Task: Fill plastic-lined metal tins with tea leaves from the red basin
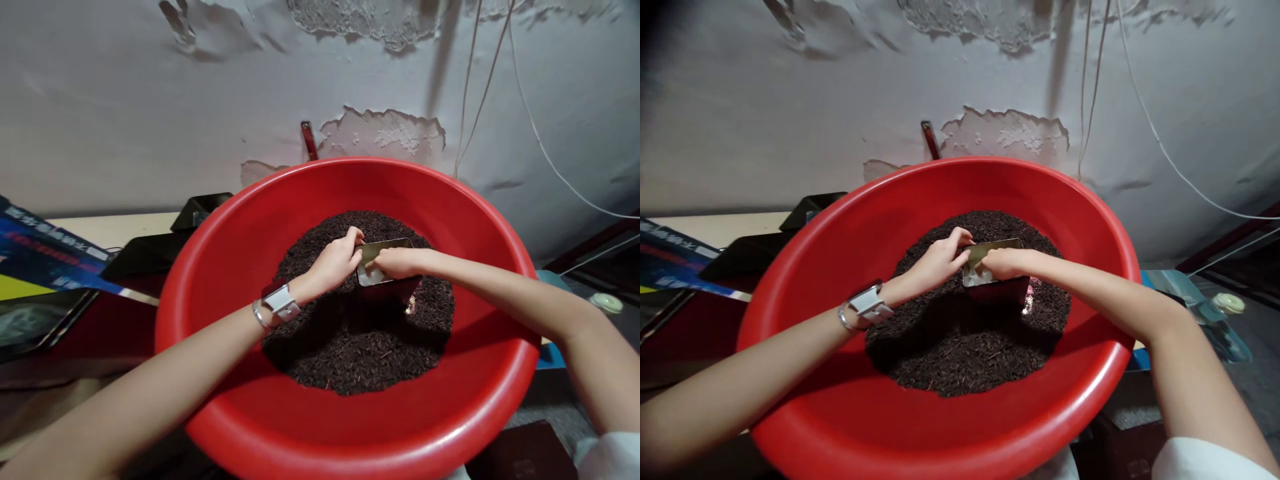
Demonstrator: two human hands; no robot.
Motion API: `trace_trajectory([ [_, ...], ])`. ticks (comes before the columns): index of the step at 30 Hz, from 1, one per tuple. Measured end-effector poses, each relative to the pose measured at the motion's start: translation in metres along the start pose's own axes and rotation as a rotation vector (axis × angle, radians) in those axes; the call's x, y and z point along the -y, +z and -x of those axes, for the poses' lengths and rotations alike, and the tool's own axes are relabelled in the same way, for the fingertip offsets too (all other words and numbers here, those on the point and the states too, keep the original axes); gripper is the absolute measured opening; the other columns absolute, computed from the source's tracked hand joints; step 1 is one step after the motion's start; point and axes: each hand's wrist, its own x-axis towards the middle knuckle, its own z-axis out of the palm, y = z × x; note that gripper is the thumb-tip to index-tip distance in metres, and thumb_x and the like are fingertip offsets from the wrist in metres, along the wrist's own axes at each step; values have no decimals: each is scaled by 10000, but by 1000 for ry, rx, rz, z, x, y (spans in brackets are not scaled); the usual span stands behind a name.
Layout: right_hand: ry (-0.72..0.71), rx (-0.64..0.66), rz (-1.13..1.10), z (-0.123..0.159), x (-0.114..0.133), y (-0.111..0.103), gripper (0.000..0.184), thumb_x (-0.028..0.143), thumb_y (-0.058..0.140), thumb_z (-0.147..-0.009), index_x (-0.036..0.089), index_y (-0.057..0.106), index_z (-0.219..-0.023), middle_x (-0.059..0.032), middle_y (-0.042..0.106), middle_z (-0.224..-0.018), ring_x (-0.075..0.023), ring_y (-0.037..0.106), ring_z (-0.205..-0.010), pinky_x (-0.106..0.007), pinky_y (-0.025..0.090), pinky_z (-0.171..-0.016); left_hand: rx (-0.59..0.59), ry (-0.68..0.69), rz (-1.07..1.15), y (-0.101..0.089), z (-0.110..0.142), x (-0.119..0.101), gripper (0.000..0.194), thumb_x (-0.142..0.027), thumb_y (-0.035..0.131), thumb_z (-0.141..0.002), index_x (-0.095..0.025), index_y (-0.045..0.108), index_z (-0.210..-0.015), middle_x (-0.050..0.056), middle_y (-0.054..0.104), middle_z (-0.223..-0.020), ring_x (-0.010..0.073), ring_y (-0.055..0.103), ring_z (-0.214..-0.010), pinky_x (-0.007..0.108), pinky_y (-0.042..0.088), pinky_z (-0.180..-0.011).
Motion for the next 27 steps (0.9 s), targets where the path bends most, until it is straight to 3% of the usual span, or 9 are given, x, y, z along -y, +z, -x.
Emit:
trace_trajectory([
  [3, -1, 25, 31, 8, -5, -14, 167, 119, 533, -725, 196, 647, -821, -28, 626, -723, -119, 514, -581, -244, 347, -544, -25, 26, -24, -6, 1, -6, 217, -164, 409, -827, -168, 469, -1036, 108, 631, -1049, 210, 605, -963, 362, 472, -842],
  [8, -96, -99, -130, 26, -18, -54, 61, 175, 557, -759, 146, 610, -767, -17, 622, -727, -104, 538, -665, -219, 373, -634, -144, 70, -2, -21, 2, -18, 214, -282, 394, -885, -165, 546, -980, 76, 623, -1017, 194, 568, -965, 355, 438, -882],
  [14, -177, -166, -285, 36, -24, -71, 123, 256, 568, -774, 142, 612, -794, -25, 634, -814, -118, 555, -751, -238, 403, -709, -68, 230, -1, -20, 2, -14, 237, -385, 508, -853, -176, 587, -933, 55, 609, -1031, 186, 521, -1011, 349, 403, -930],
  [19, -189, -9, -327, 52, -31, -85, 131, 276, 572, -769, 159, 628, -786, -16, 647, -820, -124, 563, -748, -243, 411, -693, 35, 311, -80, -10, 3, -2, 246, -380, 624, -778, -186, 615, -929, 87, 552, -1136, 219, 469, -1095, 393, 403, -953],
  [22, -143, 113, -253, 61, -35, -91, 127, 282, 585, -760, 172, 645, -737, -4, 645, -739, -123, 556, -685, -240, 400, -640, 8, 400, -184, -10, 4, -5, 127, -288, 579, -820, -176, 638, -832, 102, 555, -1126, 230, 475, -1079, 410, 428, -919],
  [24, -84, 41, -198, 63, -34, -92, 139, 290, 584, -763, 173, 652, -729, -5, 644, -712, -121, 551, -660, -242, 393, -622, -52, 485, -264, -11, 7, -11, 169, -247, 513, -860, -167, 637, -776, 99, 588, -1058, 218, 501, -1034, 400, 449, -894],
  [27, -89, -256, -197, 61, -21, -90, 165, 278, 550, -794, 156, 660, -818, -21, 659, -779, -117, 562, -697, -239, 398, -649, -101, 640, -385, -11, 11, -22, 259, -183, 405, -909, -163, 622, -769, 57, 636, -893, 160, 560, -915, 385, 435, -951],
])
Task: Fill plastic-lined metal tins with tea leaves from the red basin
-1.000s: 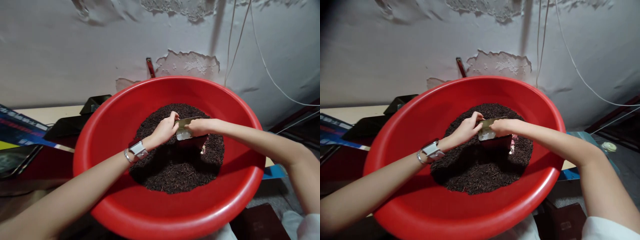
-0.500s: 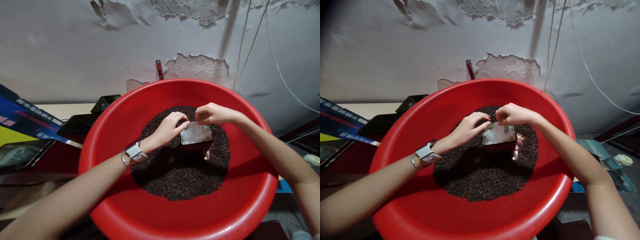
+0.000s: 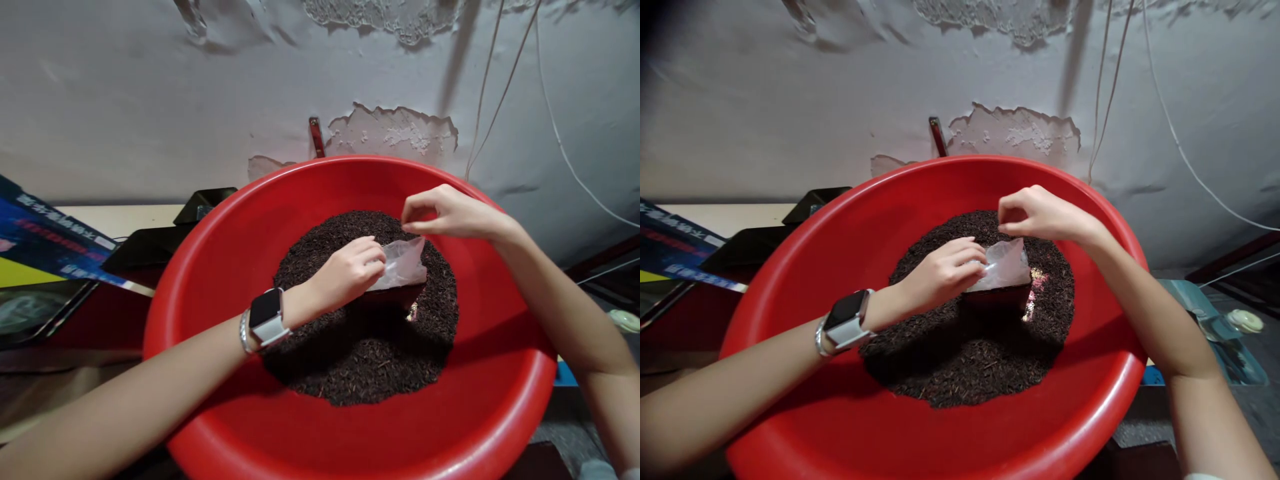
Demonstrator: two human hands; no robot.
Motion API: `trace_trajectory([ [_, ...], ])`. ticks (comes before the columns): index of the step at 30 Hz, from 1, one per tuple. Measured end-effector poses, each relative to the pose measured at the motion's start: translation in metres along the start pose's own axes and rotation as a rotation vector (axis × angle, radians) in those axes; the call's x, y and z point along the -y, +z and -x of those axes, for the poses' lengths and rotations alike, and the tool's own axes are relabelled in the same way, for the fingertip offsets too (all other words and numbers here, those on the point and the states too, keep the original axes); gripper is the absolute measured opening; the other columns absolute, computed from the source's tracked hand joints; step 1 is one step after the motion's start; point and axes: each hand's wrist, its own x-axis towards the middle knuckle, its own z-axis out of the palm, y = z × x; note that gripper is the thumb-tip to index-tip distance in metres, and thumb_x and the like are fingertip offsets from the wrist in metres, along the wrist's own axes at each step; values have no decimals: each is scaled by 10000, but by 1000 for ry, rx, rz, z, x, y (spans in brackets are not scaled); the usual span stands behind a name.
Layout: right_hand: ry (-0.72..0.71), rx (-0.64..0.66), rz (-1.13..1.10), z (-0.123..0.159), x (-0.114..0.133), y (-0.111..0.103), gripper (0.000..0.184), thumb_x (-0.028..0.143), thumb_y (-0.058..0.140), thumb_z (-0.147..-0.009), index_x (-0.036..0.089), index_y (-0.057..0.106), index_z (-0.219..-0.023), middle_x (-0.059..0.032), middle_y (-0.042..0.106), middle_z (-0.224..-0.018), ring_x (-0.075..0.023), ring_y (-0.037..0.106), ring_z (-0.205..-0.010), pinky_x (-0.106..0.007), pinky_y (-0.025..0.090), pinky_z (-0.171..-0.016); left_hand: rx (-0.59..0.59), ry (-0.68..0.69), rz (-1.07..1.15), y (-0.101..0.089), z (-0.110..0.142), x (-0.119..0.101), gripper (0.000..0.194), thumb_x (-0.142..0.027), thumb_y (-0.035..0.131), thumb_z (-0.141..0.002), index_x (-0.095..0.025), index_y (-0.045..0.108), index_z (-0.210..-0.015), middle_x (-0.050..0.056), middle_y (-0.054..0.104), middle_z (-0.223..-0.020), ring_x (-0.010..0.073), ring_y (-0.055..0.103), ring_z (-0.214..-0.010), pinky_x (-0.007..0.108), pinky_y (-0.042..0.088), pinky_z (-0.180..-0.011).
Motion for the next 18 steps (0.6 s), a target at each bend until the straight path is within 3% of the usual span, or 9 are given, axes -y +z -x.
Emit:
trace_trajectory([
  [2, -93, -14, -23, -3, 11, 7, 183, 230, 517, -816, 143, 660, -889, -28, 668, -836, -107, 574, -727, -226, 401, -670, -3, 102, -61, -1, 0, -6, 296, -149, 353, -923, -148, 611, -779, 39, 637, -804, 134, 587, -829, 354, 459, -934],
  [4, -146, 127, 22, -4, 21, 16, 215, 158, 479, -828, 148, 666, -933, -30, 675, -859, -97, 585, -727, -211, 396, -665, -13, 167, -115, -3, 2, -13, 293, -132, 337, -923, -126, 604, -802, 45, 630, -755, 137, 597, -751, 299, 523, -782],
  [7, 14, 279, 295, -4, 32, 31, 279, 76, 440, -808, 160, 685, -910, -54, 679, -802, -118, 601, -665, -220, 381, -592, -37, 231, -171, -8, 3, -25, 272, -95, 338, -909, -113, 600, -836, 51, 621, -725, 140, 589, -650, 249, 512, -585],
  [10, 224, 335, 539, 0, 38, 40, 247, 89, 472, -774, 146, 690, -878, -98, 670, -770, -181, 627, -658, -247, 373, -532, -43, 269, -189, -18, 3, -36, 274, -70, 339, -899, -113, 601, -835, 45, 611, -704, 134, 579, -611, 246, 501, -571],
  [15, 255, 351, 559, 4, 36, 45, 252, 186, 570, -749, 138, 657, -980, -110, 675, -898, -237, 648, -781, -279, 438, -565, -52, 170, -167, -26, 1, -31, 322, -82, 293, -919, -117, 605, -847, 52, 631, -746, 124, 598, -648, 222, 498, -582],
  [18, 194, 246, 601, 5, 26, 46, 417, 268, 645, -730, 113, 592, -1114, -160, 592, -1165, -277, 571, -1053, -317, 477, -723, -154, 119, -189, -29, 0, -25, 329, -87, 291, -924, -111, 604, -826, 67, 653, -786, 132, 616, -706, 230, 508, -625],
])
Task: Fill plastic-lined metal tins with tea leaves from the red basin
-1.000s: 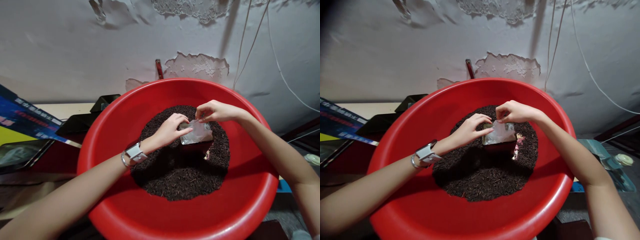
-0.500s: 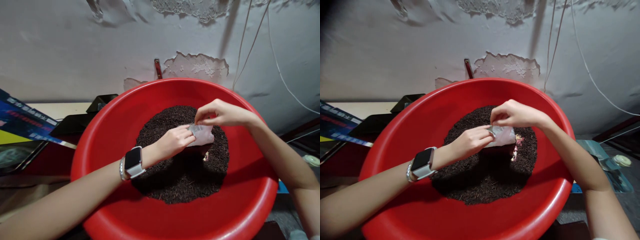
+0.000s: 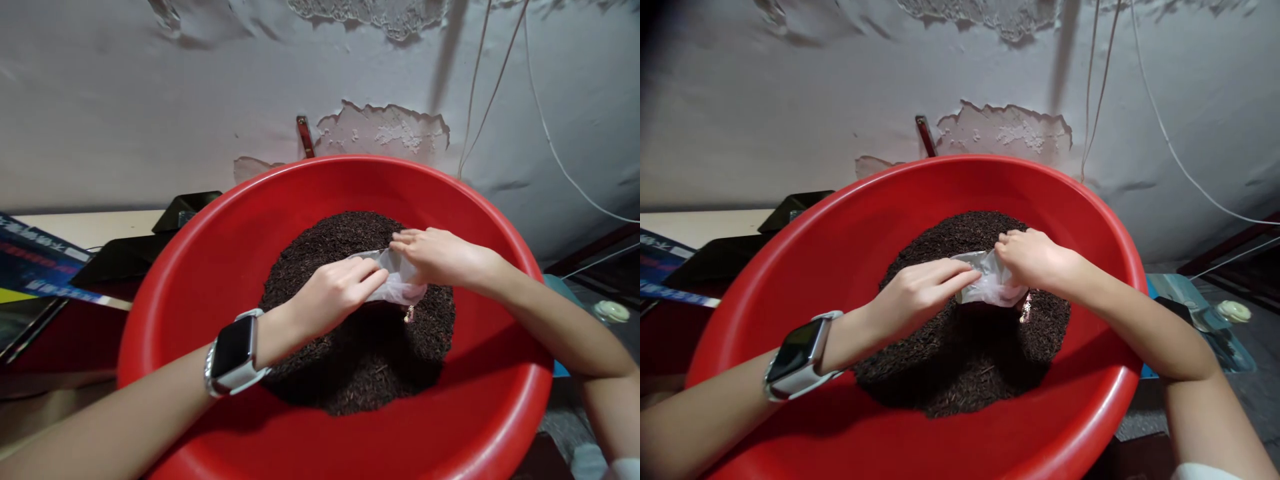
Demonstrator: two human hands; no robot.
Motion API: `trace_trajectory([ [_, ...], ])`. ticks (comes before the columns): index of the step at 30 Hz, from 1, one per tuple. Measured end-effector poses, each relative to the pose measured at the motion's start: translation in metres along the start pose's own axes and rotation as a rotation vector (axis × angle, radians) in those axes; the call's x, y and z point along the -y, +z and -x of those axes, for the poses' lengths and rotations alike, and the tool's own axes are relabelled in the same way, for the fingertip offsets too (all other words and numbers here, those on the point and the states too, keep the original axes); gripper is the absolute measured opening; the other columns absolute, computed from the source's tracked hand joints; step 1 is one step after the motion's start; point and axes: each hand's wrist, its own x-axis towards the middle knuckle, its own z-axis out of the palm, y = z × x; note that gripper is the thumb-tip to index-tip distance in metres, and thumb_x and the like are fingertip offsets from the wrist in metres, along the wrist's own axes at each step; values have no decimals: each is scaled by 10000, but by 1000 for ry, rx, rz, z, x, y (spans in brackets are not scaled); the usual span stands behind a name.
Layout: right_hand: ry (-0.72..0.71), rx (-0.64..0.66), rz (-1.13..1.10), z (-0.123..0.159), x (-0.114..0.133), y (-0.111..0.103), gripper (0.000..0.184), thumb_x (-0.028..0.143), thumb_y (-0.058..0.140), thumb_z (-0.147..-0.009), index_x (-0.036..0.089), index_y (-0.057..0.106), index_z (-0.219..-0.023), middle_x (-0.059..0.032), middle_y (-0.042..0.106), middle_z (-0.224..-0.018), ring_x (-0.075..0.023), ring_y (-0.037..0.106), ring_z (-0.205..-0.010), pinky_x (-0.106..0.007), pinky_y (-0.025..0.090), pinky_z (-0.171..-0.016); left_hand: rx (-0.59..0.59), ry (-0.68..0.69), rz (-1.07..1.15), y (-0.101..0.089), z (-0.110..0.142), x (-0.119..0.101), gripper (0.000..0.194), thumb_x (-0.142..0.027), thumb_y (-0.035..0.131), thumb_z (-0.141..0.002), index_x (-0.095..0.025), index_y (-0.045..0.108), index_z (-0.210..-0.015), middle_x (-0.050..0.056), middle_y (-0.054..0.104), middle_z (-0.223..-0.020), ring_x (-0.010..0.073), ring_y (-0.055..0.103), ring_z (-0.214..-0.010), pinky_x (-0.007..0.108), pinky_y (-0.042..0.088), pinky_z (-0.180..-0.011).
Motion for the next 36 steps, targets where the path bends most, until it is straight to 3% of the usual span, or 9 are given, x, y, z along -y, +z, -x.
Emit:
trace_trajectory([
  [3, 39, -82, 48, 1, -6, 2, 473, 334, 679, -720, 100, 574, -1118, -180, 539, -1240, -297, 487, -1170, -327, 467, -780, -94, 47, -45, -7, -1, -2, 245, -77, 364, -901, -85, 606, -862, 76, 659, -757, 145, 614, -679, 249, 502, -608],
  [6, 119, -5, 27, 5, -7, -3, 399, 433, 668, -724, 133, 602, -980, -125, 660, -942, -274, 627, -899, -299, 454, -629, -118, 182, -78, -18, -2, -11, 196, -65, 414, -873, -61, 607, -912, 94, 666, -762, 153, 611, -656, 268, 494, -594],
  [12, 162, -54, 94, 16, -4, -16, 335, 346, 659, -755, 148, 557, -1006, -115, 646, -907, -244, 632, -804, -283, 405, -583, 21, 312, 66, -31, -6, -25, 206, -113, 443, -871, -119, 640, -810, 57, 660, -730, 126, 575, -625, 244, 468, -583],
  [15, 160, -82, 61, 16, -3, -17, 353, 383, 606, -796, 140, 537, -1041, -130, 634, -944, -242, 625, -829, -282, 399, -591, 48, 10, 289, -31, -9, -19, 254, -299, 471, -895, -161, 636, -759, 27, 633, -693, 133, 569, -684, 270, 473, -679],
  [18, 176, -14, -13, 7, -7, -11, 363, 423, 537, -830, 138, 532, -1057, -120, 637, -912, -233, 626, -798, -261, 364, -549, 17, -479, 356, -22, -9, -2, 267, -332, 436, -901, -182, 657, -896, 68, 626, -978, 182, 549, -979, 347, 441, -882],
  [22, 120, 69, -178, -14, -20, -1, 313, 309, 552, -802, 158, 554, -1076, -95, 650, -860, -182, 608, -725, -226, 338, -529, 236, -872, 623, 8, 0, 26, 318, -380, 538, -798, -228, 641, -1059, 75, 508, -1248, 242, 470, -1167, 400, 417, -947],
  [25, 71, -24, -357, -24, -32, 0, 282, 144, 502, -762, 168, 602, -1025, -69, 657, -884, -134, 583, -730, -198, 363, -570, 373, -991, 911, 28, 10, 41, 644, -324, 655, -650, -188, 508, -1262, 99, 485, -1316, 258, 482, -1176, 380, 417, -958],
  [28, 200, -82, -492, -30, -46, -1, 244, 112, 486, -711, 154, 650, -887, -56, 656, -791, -125, 574, -685, -199, 391, -578, 363, -1035, 1002, 34, 16, 50, 837, -270, 703, -549, -161, 420, -1329, 112, 486, -1331, 264, 506, -1153, 371, 411, -963],
  [36, 391, 331, -873, -40, -71, 42, 100, 40, 516, -616, 128, 564, -621, 19, 505, -449, -115, 514, -455, -242, 445, -511, 770, -1092, 1157, 21, 14, 58, 477, -343, 690, -584, -139, 608, -1007, 79, 648, -1013, 198, 602, -823, 266, 482, -653],
])
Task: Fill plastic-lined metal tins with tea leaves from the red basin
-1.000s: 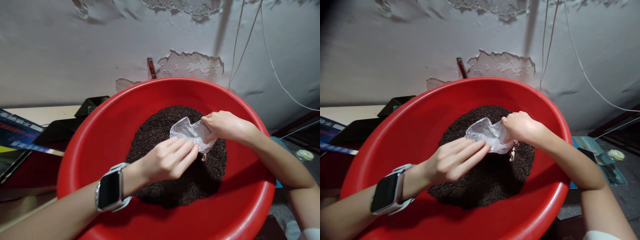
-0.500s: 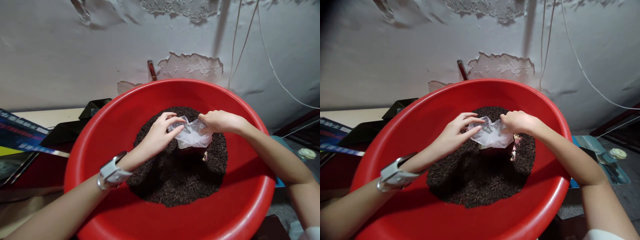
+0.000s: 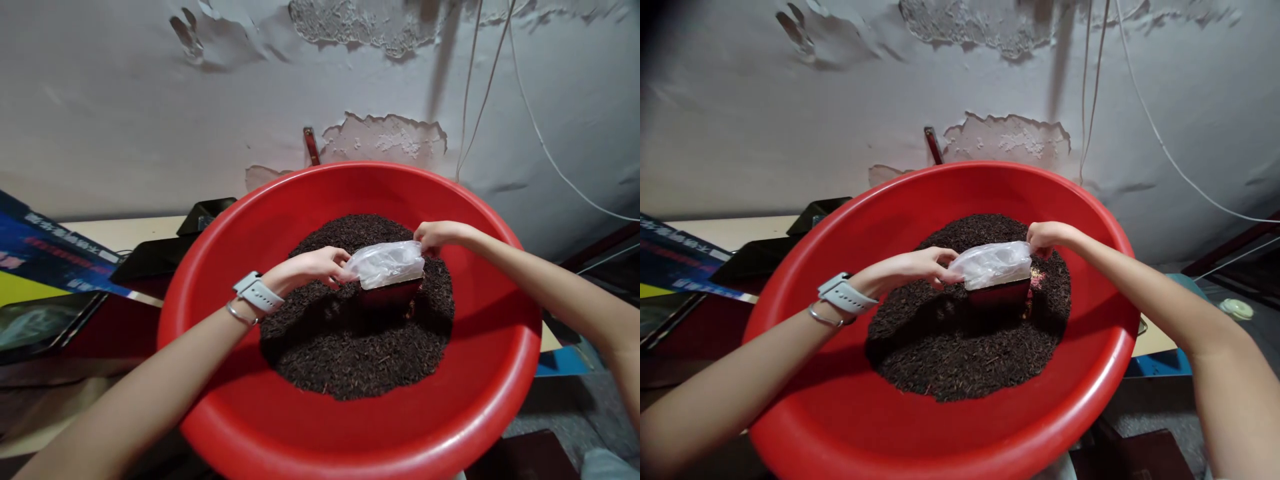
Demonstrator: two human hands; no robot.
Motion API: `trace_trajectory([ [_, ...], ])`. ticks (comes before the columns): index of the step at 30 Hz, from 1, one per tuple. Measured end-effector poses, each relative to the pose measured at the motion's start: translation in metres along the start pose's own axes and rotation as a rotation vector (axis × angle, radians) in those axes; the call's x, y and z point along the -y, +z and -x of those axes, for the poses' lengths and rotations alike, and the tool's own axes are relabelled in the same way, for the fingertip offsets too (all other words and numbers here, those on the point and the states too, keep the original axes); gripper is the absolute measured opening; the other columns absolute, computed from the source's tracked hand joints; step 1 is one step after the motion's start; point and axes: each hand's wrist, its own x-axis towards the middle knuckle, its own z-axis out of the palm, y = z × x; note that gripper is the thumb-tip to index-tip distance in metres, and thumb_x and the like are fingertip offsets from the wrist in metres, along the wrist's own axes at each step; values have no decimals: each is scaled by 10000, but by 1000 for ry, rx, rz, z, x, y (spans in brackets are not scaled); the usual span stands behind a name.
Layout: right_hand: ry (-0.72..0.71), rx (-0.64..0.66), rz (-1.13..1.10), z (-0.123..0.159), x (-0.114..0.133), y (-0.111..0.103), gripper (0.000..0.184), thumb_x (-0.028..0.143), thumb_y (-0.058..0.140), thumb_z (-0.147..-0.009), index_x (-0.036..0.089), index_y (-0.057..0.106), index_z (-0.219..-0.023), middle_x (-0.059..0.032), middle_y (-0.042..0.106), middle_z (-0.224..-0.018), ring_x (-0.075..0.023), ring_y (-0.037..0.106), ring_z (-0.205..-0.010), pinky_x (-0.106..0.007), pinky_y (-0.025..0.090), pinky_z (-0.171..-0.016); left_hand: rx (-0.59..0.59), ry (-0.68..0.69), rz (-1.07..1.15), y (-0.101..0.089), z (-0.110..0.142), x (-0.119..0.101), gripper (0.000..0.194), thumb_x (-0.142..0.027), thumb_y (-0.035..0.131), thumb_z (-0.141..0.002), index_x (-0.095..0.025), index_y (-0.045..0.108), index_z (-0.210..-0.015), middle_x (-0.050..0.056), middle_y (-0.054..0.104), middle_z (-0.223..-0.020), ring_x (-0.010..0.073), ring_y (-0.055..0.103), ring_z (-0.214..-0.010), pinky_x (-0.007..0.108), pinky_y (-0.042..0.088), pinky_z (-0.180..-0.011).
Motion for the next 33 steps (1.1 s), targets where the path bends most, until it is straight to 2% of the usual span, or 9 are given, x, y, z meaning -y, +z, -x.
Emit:
trace_trajectory([
  [6, -29, -34, -165, 5, -9, 16, 114, 78, 492, -649, 136, 552, -726, -2, 599, -633, -117, 592, -615, -231, 499, -604, -39, 32, 152, 1, -1, 2, 388, -336, 740, -546, -150, 559, -834, 42, 584, -931, 146, 558, -810, 261, 505, -674],
  [11, -225, -123, -382, 12, -9, 14, 172, 174, 542, -704, 140, 569, -870, -62, 640, -892, -122, 597, -734, -238, 511, -651, -141, 137, 237, 3, -2, 0, 366, -489, 633, -677, -152, 537, -781, 13, 544, -816, 131, 532, -767, 294, 528, -688],
  [13, -270, -160, -435, 10, -9, 14, 140, 219, 538, -740, 137, 566, -850, -68, 628, -885, -109, 582, -715, -231, 508, -648, -208, 116, 275, 6, -7, 3, 371, -512, 571, -725, -149, 550, -798, 29, 557, -822, 137, 530, -758, 302, 535, -676],
  [16, -171, -201, -442, 2, -9, 16, 116, 234, 477, -782, 144, 518, -722, -42, 599, -745, -81, 549, -629, -211, 500, -653, -320, -15, 370, 12, -19, 10, 304, -446, 519, -766, -144, 545, -790, 51, 580, -803, 135, 544, -716, 283, 530, -649],
  [20, -29, -150, -348, -10, -15, 25, 198, 164, 408, -749, 167, 417, -551, -39, 567, -607, -99, 548, -567, -236, 507, -642, -235, -202, 350, 17, -26, 21, 203, -354, 506, -750, -161, 510, -687, 38, 569, -639, 118, 540, -585, 260, 511, -629],
  [24, -17, -132, -205, -10, -26, 33, 176, 186, 444, -720, 165, 503, -556, -54, 596, -609, -152, 592, -643, -283, 512, -627, -146, -245, 147, 16, -23, 27, 213, -317, 510, -746, -153, 536, -613, 60, 560, -594, 160, 547, -584, 324, 504, -638],
  [26, -18, -187, -119, -5, -27, 31, 134, 207, 496, -704, 147, 559, -602, -82, 620, -656, -183, 605, -711, -306, 506, -659, -313, -156, -75, 13, -20, 23, 175, -286, 500, -759, -152, 552, -660, 89, 592, -681, 205, 575, -688, 365, 484, -708],
  [29, -79, -351, -9, 6, -19, 19, 160, 174, 552, -667, 121, 607, -808, -125, 642, -920, -213, 581, -927, -324, 465, -806, -634, 153, -392, 10, -17, 7, 237, -303, 388, -849, -154, 571, -834, 127, 617, -955, 243, 555, -944, 396, 408, -875],
  [33, -486, -484, 134, 28, 0, 5, 391, 52, 458, -652, 143, 586, -1010, -82, 593, -1131, -153, 527, -1049, -274, 401, -900, -488, 420, -393, 10, -9, -16, 401, -480, 388, -865, -145, 586, -963, 89, 621, -1021, 204, 559, -925, 329, 417, -844],
])
